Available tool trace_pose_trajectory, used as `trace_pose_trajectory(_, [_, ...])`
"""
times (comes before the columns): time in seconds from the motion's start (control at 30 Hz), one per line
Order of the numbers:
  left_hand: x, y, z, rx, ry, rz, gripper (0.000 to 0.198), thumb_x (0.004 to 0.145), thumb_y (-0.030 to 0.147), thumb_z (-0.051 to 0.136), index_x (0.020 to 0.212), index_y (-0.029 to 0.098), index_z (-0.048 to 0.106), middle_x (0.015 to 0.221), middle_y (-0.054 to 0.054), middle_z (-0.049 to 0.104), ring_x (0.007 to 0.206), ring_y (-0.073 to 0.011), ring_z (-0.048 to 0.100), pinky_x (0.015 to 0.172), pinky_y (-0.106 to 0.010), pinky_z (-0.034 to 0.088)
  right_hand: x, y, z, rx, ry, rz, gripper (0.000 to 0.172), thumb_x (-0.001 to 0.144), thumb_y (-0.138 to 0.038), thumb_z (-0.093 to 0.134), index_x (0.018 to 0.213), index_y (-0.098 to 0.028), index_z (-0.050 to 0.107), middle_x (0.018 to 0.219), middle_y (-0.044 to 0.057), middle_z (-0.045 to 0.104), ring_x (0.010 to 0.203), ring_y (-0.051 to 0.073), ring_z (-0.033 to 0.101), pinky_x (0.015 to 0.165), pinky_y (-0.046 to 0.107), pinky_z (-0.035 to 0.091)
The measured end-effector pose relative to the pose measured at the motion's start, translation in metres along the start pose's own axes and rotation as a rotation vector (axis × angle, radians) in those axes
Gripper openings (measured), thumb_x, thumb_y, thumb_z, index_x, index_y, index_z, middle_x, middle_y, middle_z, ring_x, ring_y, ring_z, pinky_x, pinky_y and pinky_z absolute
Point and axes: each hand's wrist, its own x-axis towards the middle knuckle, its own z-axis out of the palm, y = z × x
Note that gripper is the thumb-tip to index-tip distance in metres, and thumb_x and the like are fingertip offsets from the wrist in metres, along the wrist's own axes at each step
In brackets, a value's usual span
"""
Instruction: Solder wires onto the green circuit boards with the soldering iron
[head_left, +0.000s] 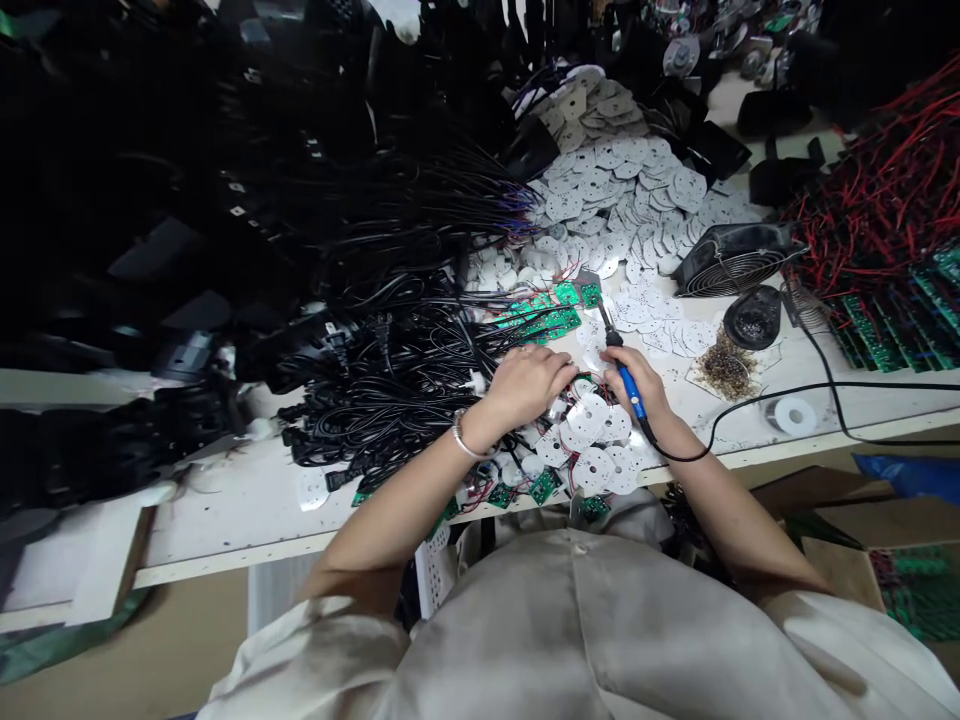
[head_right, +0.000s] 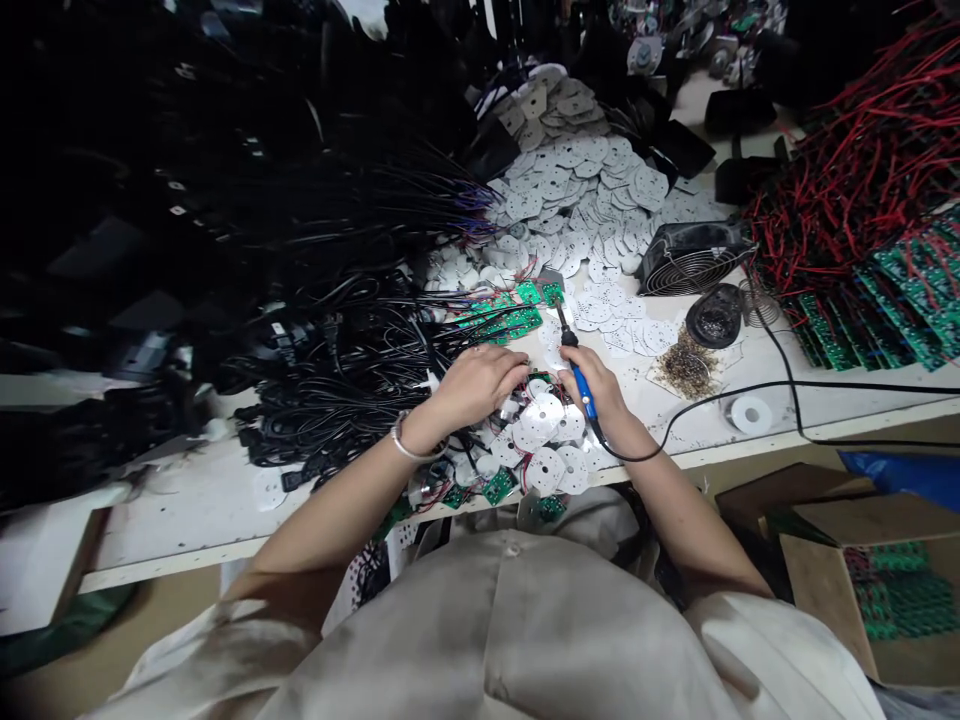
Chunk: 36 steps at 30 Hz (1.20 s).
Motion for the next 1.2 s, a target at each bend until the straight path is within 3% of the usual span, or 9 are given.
trace_pose_trajectory(0.27, [-0.033,0.0,0.014,-0.06,0.072,0.088,0.039,0.104,0.04,0.044,0.117,0.016,0.07,0.109,-0.011,0.072,0.097,-0.0216,0.07,0.09,-0.037,0.055,0.003,-0.004,-0.003,0.091,-0.046,0.001,0.029,0.1,-0.035,0.05,0.128,-0.027,0.054,0.109,0.008,0.069,0.101,0.021,0.069,0.089,0.038,0.058])
trace_pose_trajectory(0.4, [-0.022,-0.001,0.009,-0.056,0.025,-0.003,0.04,0.104,0.039,0.04,0.124,0.016,0.066,0.109,-0.011,0.074,0.094,-0.0216,0.071,0.084,-0.034,0.055,0.004,-0.001,-0.004,0.115,-0.083,-0.028,0.029,0.099,-0.037,0.051,0.127,-0.027,0.054,0.106,0.007,0.069,0.1,0.022,0.07,0.087,0.039,0.059])
trace_pose_trajectory(0.5, [-0.009,-0.005,-0.007,0.031,0.052,-0.104,0.038,0.103,0.031,0.04,0.129,0.015,0.062,0.111,-0.011,0.075,0.095,-0.0232,0.07,0.081,-0.036,0.052,0.004,0.001,-0.004,0.103,-0.047,-0.044,0.03,0.099,-0.035,0.052,0.128,-0.028,0.054,0.109,0.008,0.069,0.102,0.022,0.069,0.089,0.04,0.059])
trace_pose_trajectory(0.63, [-0.005,-0.017,-0.032,0.276,0.125,-0.228,0.039,0.099,0.032,0.04,0.095,0.014,0.075,0.097,-0.017,0.074,0.096,-0.0316,0.066,0.081,-0.045,0.046,0.005,0.002,-0.002,0.087,-0.012,-0.023,0.03,0.099,-0.036,0.051,0.129,-0.029,0.054,0.11,0.008,0.067,0.101,0.022,0.07,0.089,0.04,0.059])
trace_pose_trajectory(0.7, [-0.007,-0.023,-0.035,0.357,0.119,-0.276,0.042,0.098,0.036,0.043,0.081,0.014,0.075,0.088,-0.019,0.073,0.094,-0.0339,0.063,0.079,-0.047,0.043,0.008,0.002,-0.001,0.089,-0.021,0.002,0.031,0.1,-0.036,0.05,0.129,-0.028,0.054,0.112,0.009,0.066,0.1,0.022,0.07,0.089,0.039,0.059])
trace_pose_trajectory(0.8, [-0.012,-0.026,-0.024,0.393,0.106,-0.279,0.04,0.095,0.04,0.049,0.076,0.016,0.074,0.085,-0.017,0.072,0.095,-0.0337,0.06,0.08,-0.047,0.04,0.013,0.003,-0.001,0.098,-0.063,-0.015,0.031,0.1,-0.036,0.05,0.13,-0.027,0.054,0.115,0.01,0.065,0.1,0.021,0.07,0.087,0.038,0.059])
trace_pose_trajectory(0.97, [-0.013,-0.015,-0.002,0.434,0.177,-0.363,0.039,0.095,0.045,0.051,0.087,0.012,0.071,0.088,-0.02,0.071,0.092,-0.0341,0.058,0.078,-0.048,0.039,0.018,0.004,0.001,0.061,-0.102,-0.093,0.029,0.1,-0.034,0.051,0.128,-0.026,0.056,0.11,0.009,0.066,0.1,0.019,0.067,0.087,0.033,0.058])
trace_pose_trajectory(1.2, [-0.016,-0.011,0.001,0.42,0.204,-0.331,0.029,0.092,0.038,0.053,0.08,0.016,0.068,0.081,-0.016,0.07,0.087,-0.032,0.058,0.078,-0.048,0.038,0.013,0.004,0.003,0.075,-0.064,-0.072,0.03,0.099,-0.033,0.052,0.127,-0.024,0.056,0.113,0.011,0.066,0.105,0.021,0.068,0.091,0.036,0.059])
